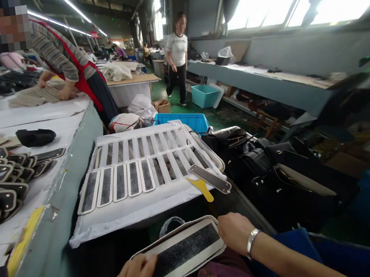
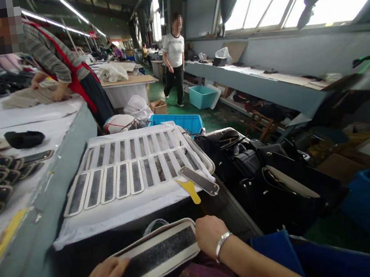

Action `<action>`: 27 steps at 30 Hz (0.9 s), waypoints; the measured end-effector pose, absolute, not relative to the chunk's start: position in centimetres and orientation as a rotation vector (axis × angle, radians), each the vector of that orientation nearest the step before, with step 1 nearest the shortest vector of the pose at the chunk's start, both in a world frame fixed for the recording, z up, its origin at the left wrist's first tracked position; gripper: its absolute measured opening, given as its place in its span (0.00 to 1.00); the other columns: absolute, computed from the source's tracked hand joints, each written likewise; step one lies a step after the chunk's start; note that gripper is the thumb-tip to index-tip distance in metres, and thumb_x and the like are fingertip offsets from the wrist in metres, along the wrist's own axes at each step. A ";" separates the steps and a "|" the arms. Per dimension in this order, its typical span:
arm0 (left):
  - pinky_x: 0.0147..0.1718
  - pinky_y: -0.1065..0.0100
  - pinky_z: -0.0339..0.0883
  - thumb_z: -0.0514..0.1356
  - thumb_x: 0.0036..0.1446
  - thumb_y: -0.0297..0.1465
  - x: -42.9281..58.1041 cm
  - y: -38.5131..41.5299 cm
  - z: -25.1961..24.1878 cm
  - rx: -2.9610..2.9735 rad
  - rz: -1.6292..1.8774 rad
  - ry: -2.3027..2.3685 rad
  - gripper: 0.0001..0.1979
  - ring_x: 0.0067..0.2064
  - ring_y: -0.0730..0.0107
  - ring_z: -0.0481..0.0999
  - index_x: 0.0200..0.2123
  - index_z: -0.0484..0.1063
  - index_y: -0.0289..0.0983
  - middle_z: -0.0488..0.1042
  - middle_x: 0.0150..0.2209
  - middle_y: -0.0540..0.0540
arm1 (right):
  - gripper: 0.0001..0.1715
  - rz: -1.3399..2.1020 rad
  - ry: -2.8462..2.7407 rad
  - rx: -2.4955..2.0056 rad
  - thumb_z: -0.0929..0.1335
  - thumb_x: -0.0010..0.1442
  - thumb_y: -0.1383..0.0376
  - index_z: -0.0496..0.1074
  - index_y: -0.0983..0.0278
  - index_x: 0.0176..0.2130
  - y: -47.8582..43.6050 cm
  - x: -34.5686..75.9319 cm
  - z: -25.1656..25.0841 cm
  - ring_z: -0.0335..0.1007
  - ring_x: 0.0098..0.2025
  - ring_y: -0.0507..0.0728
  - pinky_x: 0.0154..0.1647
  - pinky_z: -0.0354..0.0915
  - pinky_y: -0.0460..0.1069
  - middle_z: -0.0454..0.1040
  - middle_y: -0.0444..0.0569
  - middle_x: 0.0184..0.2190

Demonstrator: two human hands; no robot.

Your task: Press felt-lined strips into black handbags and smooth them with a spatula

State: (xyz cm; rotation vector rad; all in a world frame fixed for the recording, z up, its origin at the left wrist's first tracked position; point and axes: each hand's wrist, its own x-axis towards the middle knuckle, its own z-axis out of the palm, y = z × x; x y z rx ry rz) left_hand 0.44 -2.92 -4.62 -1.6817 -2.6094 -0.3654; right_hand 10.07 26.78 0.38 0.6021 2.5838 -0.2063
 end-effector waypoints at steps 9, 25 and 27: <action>0.46 0.59 0.69 0.46 0.63 0.35 2.1 7.9 -3.5 -2.396 -0.304 -2.579 0.23 0.57 0.52 0.64 0.59 0.58 0.33 0.63 0.58 0.36 | 0.21 -0.312 2.580 0.557 0.58 0.61 0.62 0.74 0.68 0.30 28.1 10.6 0.7 0.74 0.35 0.60 0.32 0.62 0.48 0.77 0.58 0.30; 0.24 0.52 0.73 0.64 0.45 0.46 3.6 9.5 -2.8 -2.325 0.215 -2.725 0.41 0.31 0.49 0.77 0.60 0.56 0.34 0.49 0.62 0.27 | 0.19 -0.490 2.513 0.643 0.57 0.60 0.67 0.71 0.66 0.25 27.7 11.0 1.1 0.69 0.21 0.52 0.26 0.56 0.45 0.72 0.48 0.17; 0.24 0.52 0.73 0.63 0.47 0.42 3.7 9.5 -2.7 -2.320 0.228 -2.731 0.39 0.31 0.50 0.77 0.60 0.55 0.34 0.48 0.63 0.26 | 0.19 -0.442 2.518 0.645 0.57 0.59 0.67 0.72 0.66 0.25 27.6 10.7 0.9 0.70 0.23 0.54 0.26 0.56 0.46 0.72 0.50 0.18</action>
